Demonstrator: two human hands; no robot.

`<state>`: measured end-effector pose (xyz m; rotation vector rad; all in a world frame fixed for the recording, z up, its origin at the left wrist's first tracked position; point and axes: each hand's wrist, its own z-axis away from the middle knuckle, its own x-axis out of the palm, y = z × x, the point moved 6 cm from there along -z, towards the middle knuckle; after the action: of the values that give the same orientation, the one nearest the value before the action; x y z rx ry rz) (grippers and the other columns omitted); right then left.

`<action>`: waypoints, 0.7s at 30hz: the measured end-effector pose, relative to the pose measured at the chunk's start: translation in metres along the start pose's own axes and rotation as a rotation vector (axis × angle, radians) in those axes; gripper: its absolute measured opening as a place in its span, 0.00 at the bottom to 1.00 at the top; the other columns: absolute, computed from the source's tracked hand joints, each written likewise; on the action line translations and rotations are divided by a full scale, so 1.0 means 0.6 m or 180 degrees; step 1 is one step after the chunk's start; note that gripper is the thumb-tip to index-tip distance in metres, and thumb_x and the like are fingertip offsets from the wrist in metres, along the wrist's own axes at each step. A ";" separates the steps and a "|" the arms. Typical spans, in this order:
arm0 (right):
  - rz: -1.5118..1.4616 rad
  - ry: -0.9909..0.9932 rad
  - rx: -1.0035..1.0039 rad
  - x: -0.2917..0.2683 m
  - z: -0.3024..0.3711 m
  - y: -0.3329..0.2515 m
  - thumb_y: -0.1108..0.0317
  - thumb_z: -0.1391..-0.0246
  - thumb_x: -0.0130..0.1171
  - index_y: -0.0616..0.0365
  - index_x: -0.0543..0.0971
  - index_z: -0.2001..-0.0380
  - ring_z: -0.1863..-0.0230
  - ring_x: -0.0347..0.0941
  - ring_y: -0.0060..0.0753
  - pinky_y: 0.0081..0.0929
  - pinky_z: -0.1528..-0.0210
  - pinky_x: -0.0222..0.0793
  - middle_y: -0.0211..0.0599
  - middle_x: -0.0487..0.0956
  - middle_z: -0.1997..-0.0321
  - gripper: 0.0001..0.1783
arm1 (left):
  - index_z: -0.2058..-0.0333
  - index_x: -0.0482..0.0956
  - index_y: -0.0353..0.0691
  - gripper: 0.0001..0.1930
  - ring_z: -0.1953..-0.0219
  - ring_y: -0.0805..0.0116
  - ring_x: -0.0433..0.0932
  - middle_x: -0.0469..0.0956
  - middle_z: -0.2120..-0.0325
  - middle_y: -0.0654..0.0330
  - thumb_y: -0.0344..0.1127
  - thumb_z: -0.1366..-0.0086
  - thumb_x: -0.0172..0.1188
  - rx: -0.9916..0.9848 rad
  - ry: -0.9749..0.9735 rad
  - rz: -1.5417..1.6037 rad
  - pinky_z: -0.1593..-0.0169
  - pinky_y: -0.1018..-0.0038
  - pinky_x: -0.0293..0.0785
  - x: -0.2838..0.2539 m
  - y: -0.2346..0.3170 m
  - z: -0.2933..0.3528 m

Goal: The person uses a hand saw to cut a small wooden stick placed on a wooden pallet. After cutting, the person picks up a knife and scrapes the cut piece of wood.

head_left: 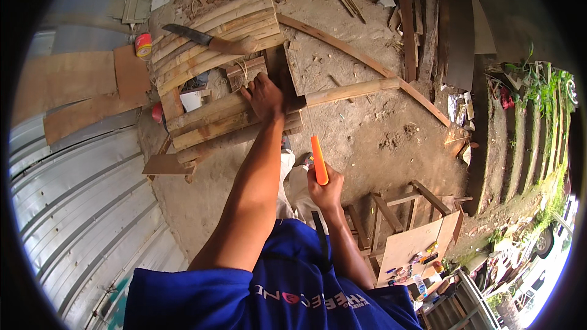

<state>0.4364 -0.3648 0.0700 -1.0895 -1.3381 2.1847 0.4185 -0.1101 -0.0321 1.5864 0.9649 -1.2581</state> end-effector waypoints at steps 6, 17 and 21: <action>-0.0080 0.0153 0.0178 0.004 0.010 0.060 0.73 0.49 0.58 0.63 0.76 0.76 0.84 0.71 0.29 0.29 0.78 0.67 0.44 0.71 0.85 0.06 | 0.63 0.72 0.40 0.06 0.55 0.60 0.74 0.78 0.64 0.58 0.32 0.37 0.48 0.0057 0.0040 -0.0169 0.37 0.54 0.55 -0.011 0.005 0.000; -0.0349 -0.0184 -0.0152 0.055 0.017 0.141 0.75 0.48 0.58 0.62 0.74 0.78 0.83 0.67 0.30 0.27 0.76 0.65 0.39 0.71 0.82 0.06 | 0.63 0.70 0.39 0.14 0.56 0.56 0.75 0.79 0.68 0.53 0.46 0.34 0.52 -0.0030 0.0141 0.0435 0.37 0.50 0.55 -0.028 0.008 -0.004; 0.0288 -0.0162 -0.0169 -0.022 0.079 0.077 0.72 0.49 0.59 0.62 0.73 0.80 0.86 0.68 0.34 0.33 0.80 0.65 0.47 0.72 0.85 0.09 | 0.66 0.71 0.41 0.16 0.59 0.56 0.76 0.79 0.69 0.54 0.50 0.35 0.53 -0.0071 0.0209 0.0396 0.38 0.49 0.56 -0.028 0.007 -0.002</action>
<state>0.4131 -0.4240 0.0477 -1.1421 -1.4018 2.2676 0.4196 -0.1113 -0.0150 1.6531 0.9032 -1.1125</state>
